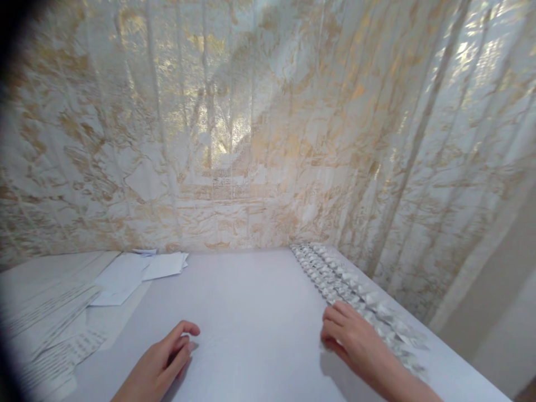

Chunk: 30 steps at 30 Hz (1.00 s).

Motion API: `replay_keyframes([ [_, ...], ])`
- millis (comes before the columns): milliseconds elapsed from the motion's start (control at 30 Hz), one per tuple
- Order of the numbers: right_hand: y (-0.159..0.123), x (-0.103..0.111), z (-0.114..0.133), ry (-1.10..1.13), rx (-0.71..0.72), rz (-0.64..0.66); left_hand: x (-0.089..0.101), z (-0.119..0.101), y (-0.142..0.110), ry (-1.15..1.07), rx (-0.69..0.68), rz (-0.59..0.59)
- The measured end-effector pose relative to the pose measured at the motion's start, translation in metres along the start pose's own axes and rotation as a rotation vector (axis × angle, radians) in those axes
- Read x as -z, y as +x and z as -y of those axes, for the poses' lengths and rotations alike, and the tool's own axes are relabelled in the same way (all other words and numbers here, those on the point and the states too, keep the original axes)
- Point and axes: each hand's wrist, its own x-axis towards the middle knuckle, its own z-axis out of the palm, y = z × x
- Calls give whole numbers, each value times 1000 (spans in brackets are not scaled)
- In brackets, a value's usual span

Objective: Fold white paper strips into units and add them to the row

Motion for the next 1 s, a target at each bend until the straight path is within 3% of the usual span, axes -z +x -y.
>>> replay_keyframes([
  [100,-41,2,-44,-100,-58,-31,-1,1,1,21,12,-4],
  [233,-65,-10,-70,-195,-135,-7,-1,4,1,9,13,7],
  [467,-67,-36,-80,-215,-192,-6,0,2,0,20,16,27],
  [733,-63,-33,-82,-206,-200,-46,1,-9,-3,23,43,4],
  [1000,-60,-42,-85,-233,-195,-82,0,-5,-2,30,34,5],
])
